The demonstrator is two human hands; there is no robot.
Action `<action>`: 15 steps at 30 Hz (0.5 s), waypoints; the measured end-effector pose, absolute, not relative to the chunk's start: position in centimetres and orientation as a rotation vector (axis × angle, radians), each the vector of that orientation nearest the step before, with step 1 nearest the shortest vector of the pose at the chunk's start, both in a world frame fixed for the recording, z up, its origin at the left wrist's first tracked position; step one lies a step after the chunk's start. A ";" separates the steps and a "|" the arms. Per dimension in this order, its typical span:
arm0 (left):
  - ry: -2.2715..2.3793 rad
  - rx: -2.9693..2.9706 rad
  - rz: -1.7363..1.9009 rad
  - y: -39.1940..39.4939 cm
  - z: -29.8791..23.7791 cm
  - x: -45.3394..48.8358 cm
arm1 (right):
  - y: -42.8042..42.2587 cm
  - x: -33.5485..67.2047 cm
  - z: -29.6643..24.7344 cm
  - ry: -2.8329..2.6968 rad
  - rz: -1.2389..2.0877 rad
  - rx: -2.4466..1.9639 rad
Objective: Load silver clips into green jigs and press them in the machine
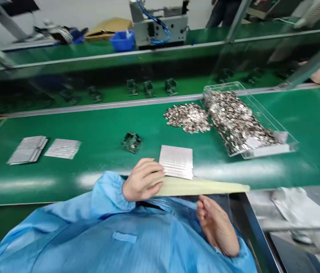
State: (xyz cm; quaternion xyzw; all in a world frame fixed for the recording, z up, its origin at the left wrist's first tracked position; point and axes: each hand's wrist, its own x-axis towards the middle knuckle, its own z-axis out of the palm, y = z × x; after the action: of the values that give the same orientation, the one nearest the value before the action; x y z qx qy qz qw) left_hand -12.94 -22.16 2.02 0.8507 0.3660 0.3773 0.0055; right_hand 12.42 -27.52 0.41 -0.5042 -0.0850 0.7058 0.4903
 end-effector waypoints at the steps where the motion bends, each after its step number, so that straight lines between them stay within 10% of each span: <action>1: 1.342 2.564 1.278 -23.0 1.9 -14.7 | -27.3 12.4 0.4 -0.236 1.706 -1.227; 5: 2.039 2.137 1.188 -23.2 1.6 -21.1 | -26.1 11.5 1.4 -0.421 1.699 -1.221; 15: 1.621 2.046 0.684 -15.8 2.8 -24.8 | -25.7 10.6 3.0 -0.794 1.585 -1.218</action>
State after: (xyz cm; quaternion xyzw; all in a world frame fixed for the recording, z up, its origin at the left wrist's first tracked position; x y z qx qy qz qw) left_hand -24.82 -15.78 2.78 0.7397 0.5860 0.2472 0.2199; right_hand 10.64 -25.71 3.00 -0.4982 -0.3247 0.6483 0.4755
